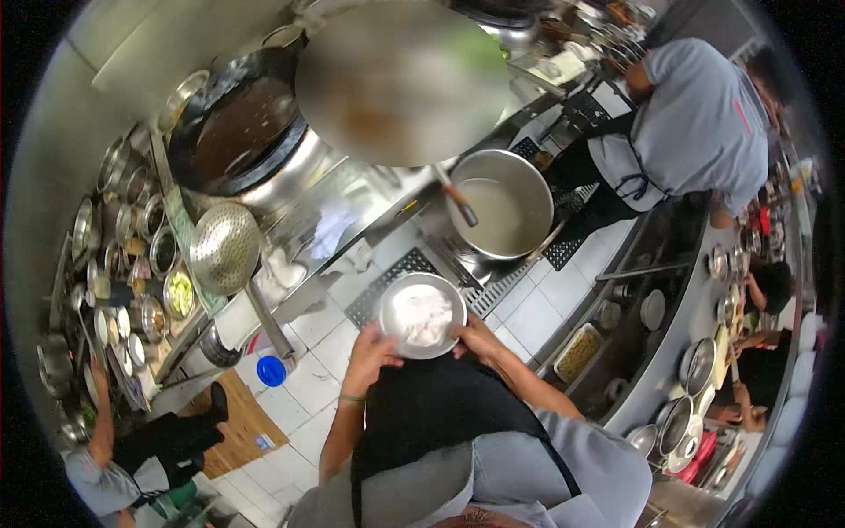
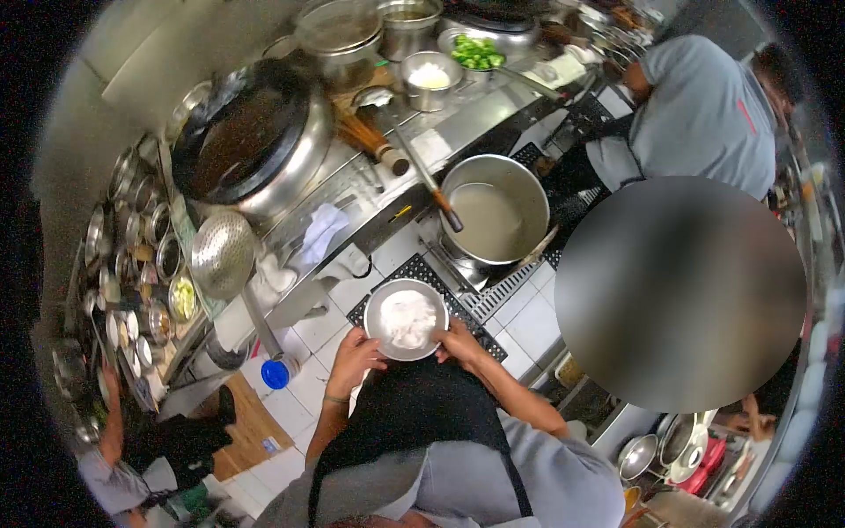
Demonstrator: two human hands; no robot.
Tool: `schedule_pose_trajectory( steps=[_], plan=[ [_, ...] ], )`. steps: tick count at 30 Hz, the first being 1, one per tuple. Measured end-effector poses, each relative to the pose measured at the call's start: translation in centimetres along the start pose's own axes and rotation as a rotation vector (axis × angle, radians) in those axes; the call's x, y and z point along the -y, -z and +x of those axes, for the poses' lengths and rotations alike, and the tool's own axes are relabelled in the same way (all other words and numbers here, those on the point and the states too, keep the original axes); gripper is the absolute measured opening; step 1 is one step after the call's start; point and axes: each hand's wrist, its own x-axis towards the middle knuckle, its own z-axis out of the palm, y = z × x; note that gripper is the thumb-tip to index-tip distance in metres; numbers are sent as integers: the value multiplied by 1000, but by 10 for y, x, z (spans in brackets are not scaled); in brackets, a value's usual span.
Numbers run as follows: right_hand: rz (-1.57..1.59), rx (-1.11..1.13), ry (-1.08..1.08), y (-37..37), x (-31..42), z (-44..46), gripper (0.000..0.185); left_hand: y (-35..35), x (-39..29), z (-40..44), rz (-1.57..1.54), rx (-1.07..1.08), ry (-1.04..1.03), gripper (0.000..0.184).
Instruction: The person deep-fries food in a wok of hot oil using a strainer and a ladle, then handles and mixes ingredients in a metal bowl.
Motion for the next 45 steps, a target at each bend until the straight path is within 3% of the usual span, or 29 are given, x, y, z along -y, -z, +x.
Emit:
schedule_pose_trajectory(
  steps=[3,6,7,8,10,12,15,16,19,22,26,27,31,34,36,37,40,41,45],
  plan=[
    [-186,152,-50,-30,4,35,54,40,-1,-18,-84,-117,-45,17],
    [-469,380,-46,-50,48,42,57,64,-1,-29,-171,-207,-108,16],
    [-586,440,31,-53,70,42,66,67,-5,-34,-187,-231,-140,15],
    [-724,395,78,-59,94,41,68,69,-10,-36,-203,-253,-172,13],
    [-867,232,437,-52,109,64,63,74,-18,-36,-184,-310,-194,13],
    [-929,-76,700,-61,146,71,55,77,-25,-35,-196,-330,-224,14],
    [-936,-209,845,-74,200,87,46,77,-39,-36,-235,-332,-274,14],
    [-1075,-273,935,-75,214,98,39,74,-45,-38,-228,-340,-286,14],
    [-1352,-495,1023,-86,239,132,29,68,-62,-45,-222,-387,-310,12],
    [-1509,-441,797,-76,243,195,36,50,-88,-56,-253,-497,-325,10],
    [-1505,-312,821,-76,249,230,34,27,-105,-57,-359,-683,-424,9],
    [-1508,-228,720,-79,258,228,44,18,-113,-58,-383,-740,-452,13],
    [-1437,-228,765,-69,250,246,54,-10,-139,-57,-496,-897,-565,27],
    [-1395,-112,1041,-37,243,274,57,-24,-150,-56,-584,-968,-585,30],
    [-1168,23,1028,-18,245,281,57,-27,-155,-56,-637,-963,-602,31],
    [-1010,139,752,-15,263,258,57,-29,-158,-56,-658,-973,-613,31],
    [-305,504,281,-31,321,173,61,-24,-165,-54,-690,-1003,-653,29],
    [-185,606,358,-36,319,168,63,-21,-165,-55,-665,-1014,-671,25],
    [-330,816,292,-50,331,151,57,4,-172,-52,-534,-1038,-710,7]
  ],
)
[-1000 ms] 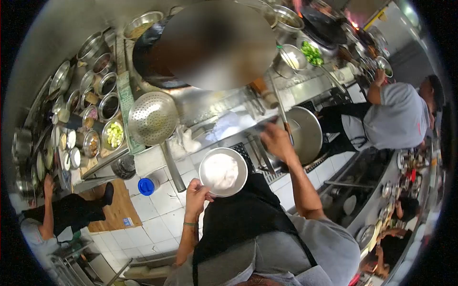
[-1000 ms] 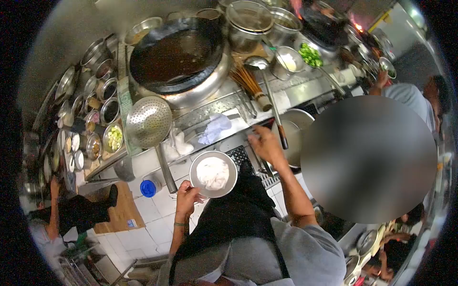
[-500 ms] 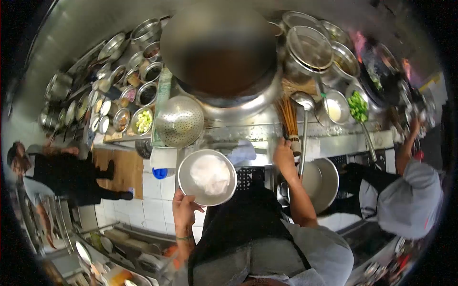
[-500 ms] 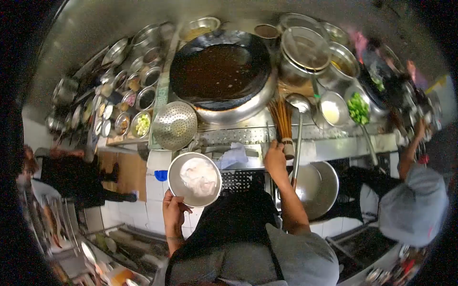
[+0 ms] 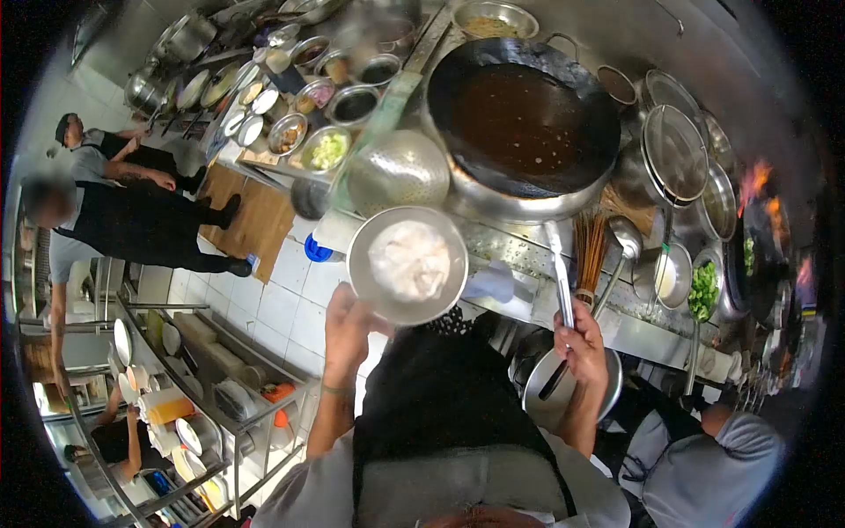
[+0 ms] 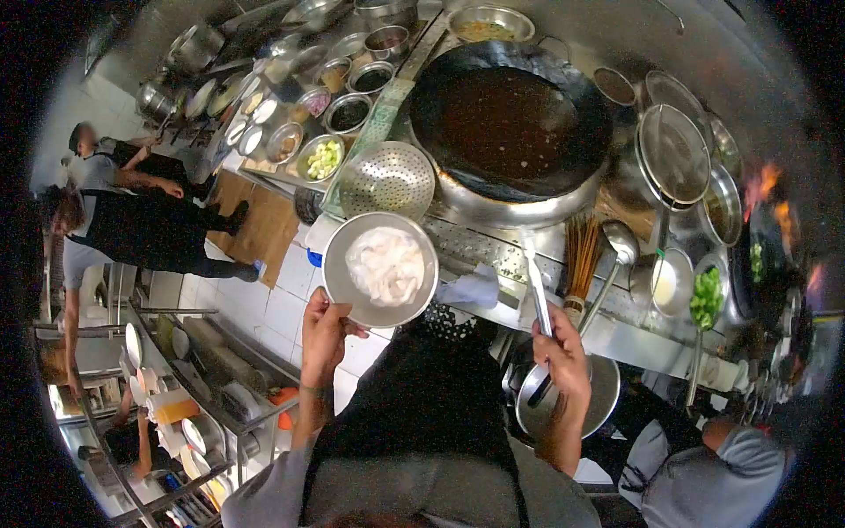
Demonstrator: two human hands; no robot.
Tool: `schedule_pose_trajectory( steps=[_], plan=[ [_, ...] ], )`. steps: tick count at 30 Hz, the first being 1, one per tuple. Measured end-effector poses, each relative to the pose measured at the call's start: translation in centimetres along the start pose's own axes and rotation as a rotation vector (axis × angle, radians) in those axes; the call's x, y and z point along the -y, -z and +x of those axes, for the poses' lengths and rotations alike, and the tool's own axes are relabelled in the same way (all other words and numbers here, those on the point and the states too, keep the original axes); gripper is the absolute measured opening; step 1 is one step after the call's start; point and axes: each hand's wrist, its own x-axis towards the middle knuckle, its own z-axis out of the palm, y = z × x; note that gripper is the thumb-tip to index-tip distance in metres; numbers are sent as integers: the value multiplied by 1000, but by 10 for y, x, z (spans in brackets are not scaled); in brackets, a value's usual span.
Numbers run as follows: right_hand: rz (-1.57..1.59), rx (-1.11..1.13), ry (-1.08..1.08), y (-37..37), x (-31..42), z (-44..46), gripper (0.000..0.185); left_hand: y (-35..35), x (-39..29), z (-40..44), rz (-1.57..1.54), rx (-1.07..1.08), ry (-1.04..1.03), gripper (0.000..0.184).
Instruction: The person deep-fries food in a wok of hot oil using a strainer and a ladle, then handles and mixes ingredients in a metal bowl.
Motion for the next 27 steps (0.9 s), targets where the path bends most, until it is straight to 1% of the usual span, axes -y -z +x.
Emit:
schedule_pose_trajectory(
  steps=[2,5,6,7,9,10,13,15,16,19,20,23,24,27],
  plan=[
    [-15,48,-97,-18,15,9,52,6,-5,15,38,34,2,9],
    [-657,-68,58,-63,39,24,43,19,-16,37,91,72,-10,12],
    [-792,-67,253,-83,56,29,39,26,-15,45,116,64,-12,12],
    [-939,-46,301,-102,78,33,39,35,-15,52,144,54,-10,12],
    [-1222,1,397,-141,116,41,40,47,-19,62,80,57,-19,10],
    [-1305,-11,383,-158,122,47,40,50,-23,65,60,61,-20,10],
    [-1650,75,544,-210,94,85,37,56,-25,73,-9,97,-30,5],
    [-1659,100,507,-249,77,116,34,50,-34,70,-64,122,-30,6],
    [-1662,121,496,-259,74,126,33,58,-29,79,-102,105,-29,6],
    [-1660,126,606,-259,95,116,35,77,-24,98,-134,64,-120,7],
    [-1702,89,525,-263,113,105,30,80,-29,99,-144,55,-118,9],
    [-1825,133,487,-268,121,96,30,79,-39,97,-160,52,-105,12],
    [-1802,190,528,-276,112,100,29,74,-43,94,-174,77,-103,12],
    [-1792,217,473,-291,96,116,29,61,-47,88,-203,135,-106,12]
  ],
)
